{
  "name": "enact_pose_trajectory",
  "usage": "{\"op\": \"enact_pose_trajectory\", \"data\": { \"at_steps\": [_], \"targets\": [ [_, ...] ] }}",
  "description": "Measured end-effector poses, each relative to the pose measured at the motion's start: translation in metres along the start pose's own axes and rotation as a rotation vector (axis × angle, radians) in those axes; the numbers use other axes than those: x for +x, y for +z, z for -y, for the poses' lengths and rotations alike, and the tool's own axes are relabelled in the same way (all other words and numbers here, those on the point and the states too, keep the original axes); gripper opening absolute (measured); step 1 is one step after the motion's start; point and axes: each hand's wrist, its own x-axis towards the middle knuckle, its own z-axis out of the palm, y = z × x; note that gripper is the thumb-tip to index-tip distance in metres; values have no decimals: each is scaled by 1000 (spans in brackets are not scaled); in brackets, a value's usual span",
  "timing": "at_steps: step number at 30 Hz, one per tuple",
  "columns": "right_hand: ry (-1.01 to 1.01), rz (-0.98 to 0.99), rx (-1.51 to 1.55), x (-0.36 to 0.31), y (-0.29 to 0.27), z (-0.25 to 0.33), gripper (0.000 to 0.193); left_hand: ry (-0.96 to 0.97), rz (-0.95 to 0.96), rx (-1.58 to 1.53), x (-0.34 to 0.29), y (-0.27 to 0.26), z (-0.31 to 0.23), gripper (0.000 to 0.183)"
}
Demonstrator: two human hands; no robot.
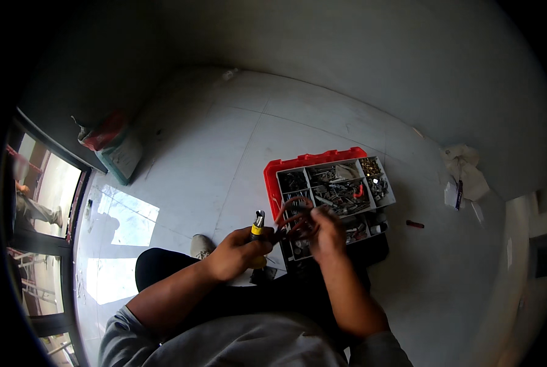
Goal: The person sits on the floor and uses a cordless drill to remove a bit from a yellow socket. They then walk to a red toolbox, select a small metal ring, and fit it onto the socket. The person returns to the floor and continues handling the socket and drill.
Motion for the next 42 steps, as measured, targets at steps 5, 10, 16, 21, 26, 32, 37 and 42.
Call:
{"op": "enact_pose_trajectory", "data": {
  "at_steps": [5,10,16,21,26,32,37,42],
  "targets": [
    [-208,-266,138,107,-127,-6,17,42,-85,35,5,1,-2,25],
    [-251,-491,58,139,-157,-4,16,136,-156,96,1,-11,-3,20],
    [-414,-242,-16,37,-31,32,10,224,-17,-14,-8,-14,2,32],
    [-117,347,140,-52,47,27,17,219,120,-261,-15,-5,-5,30],
    [-65,321,139,-74,92,32,20,397,150,-245,-5,-14,26,34],
    [21,353,-6,-77,91,41,16,285,240,-485,-27,-8,-1,38],
    [55,343,13,-80,94,49,14,371,203,-270,-27,-6,2,35],
    [28,329,-16,-80,95,36,15,432,81,-199,-32,10,-1,21]
  ]
}}
